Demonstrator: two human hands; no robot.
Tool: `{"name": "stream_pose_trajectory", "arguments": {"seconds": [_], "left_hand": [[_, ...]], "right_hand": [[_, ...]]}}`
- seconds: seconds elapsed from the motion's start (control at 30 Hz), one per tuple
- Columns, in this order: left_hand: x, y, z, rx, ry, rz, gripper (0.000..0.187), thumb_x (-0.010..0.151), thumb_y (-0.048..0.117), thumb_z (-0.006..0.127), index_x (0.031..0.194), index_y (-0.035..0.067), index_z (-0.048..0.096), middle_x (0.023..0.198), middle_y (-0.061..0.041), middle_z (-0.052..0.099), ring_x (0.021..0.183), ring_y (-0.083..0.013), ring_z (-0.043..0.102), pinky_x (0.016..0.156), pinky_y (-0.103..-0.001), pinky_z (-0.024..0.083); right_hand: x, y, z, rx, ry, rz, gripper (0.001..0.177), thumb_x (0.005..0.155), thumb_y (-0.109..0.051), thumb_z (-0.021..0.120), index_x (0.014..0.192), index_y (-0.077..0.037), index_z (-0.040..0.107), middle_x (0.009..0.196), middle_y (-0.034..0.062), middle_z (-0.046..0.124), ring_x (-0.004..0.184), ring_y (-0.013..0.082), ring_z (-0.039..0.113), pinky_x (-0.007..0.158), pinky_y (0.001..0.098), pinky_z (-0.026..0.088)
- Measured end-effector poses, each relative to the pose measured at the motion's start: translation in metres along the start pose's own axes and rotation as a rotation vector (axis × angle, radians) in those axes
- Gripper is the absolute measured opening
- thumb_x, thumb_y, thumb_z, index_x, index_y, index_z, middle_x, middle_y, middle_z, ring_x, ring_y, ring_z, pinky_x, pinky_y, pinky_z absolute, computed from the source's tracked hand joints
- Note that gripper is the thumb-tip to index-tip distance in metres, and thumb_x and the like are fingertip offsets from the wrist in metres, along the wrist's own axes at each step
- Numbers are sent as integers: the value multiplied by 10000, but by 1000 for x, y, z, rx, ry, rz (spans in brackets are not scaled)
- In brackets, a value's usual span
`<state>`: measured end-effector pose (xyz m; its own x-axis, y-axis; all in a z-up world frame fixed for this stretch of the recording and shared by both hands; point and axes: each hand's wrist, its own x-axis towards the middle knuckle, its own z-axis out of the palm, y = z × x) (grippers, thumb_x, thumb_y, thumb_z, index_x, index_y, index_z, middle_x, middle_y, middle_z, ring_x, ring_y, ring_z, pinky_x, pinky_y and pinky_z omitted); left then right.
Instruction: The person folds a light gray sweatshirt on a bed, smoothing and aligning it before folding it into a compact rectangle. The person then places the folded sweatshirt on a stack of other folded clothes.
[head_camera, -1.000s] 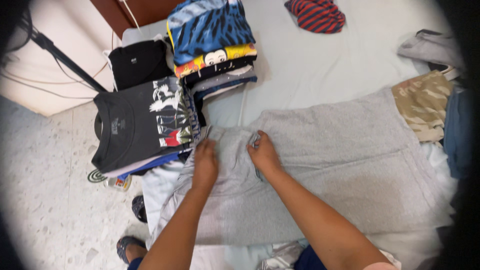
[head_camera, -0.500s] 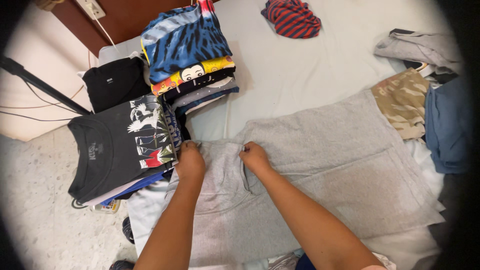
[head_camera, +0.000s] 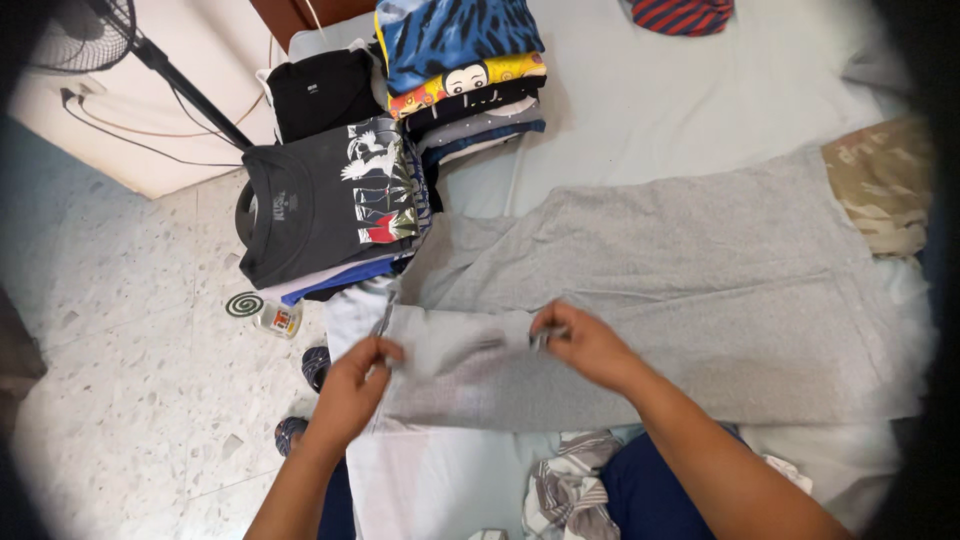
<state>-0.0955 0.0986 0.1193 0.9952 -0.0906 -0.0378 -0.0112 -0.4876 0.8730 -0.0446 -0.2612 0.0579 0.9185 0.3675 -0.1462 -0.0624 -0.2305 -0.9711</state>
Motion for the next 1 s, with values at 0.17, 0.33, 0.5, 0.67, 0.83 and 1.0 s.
{"name": "stream_pose_trajectory", "arguments": {"seconds": [0.17, 0.33, 0.5, 0.67, 0.83, 1.0], "left_hand": [[-30, -56, 23, 329, -109, -77, 189, 791, 39, 592, 910, 54, 738, 1022, -128, 723, 993, -274, 678, 909, -352, 529], [9, -112, 60, 333, 315, 59, 190, 793, 82, 683, 954, 66, 783, 1076, -207, 669, 1003, -348, 626, 875, -405, 497], [48, -121, 69, -194, 316, -400, 307, 867, 82, 610, 1109, 100, 799, 841, -33, 719, 682, -118, 563, 656, -261, 466], [53, -107, 60, -259, 458, -353, 292, 890, 43, 586, 1105, 74, 782, 804, -7, 692, 597, -85, 477, 571, -237, 410], [71, -95, 57, -80, 476, -249, 317, 882, 15, 571, 1114, 79, 778, 914, -61, 744, 661, -127, 568, 633, -252, 474], [51, -87, 86, 382, 623, 181, 316, 792, -1, 631, 1064, 97, 759, 1192, -129, 682, 1099, -301, 615, 957, -406, 466]], "right_hand": [[-32, 12, 16, -301, -140, 208, 264, 835, -63, 626, 1073, -98, 735, 1034, 43, 774, 943, 156, 711, 860, 301, 555], [12, 50, 22, -312, 155, 281, 218, 921, -165, 672, 1117, -77, 709, 1017, 73, 713, 901, 186, 652, 818, 340, 534], [32, 81, 39, -26, 232, 173, 251, 891, -131, 682, 1136, -96, 721, 959, 26, 724, 860, 121, 634, 801, 271, 502], [30, 82, 41, 56, 369, 225, 214, 921, -83, 639, 1097, -82, 761, 933, 39, 722, 831, 128, 616, 773, 275, 494], [23, 52, 45, -189, 511, 143, 219, 900, -63, 650, 1086, -93, 764, 962, 103, 715, 875, 232, 653, 806, 335, 529], [12, 22, 64, -577, 627, -241, 288, 824, 24, 604, 1062, -48, 748, 1125, 163, 667, 1059, 350, 609, 937, 434, 507]]}}
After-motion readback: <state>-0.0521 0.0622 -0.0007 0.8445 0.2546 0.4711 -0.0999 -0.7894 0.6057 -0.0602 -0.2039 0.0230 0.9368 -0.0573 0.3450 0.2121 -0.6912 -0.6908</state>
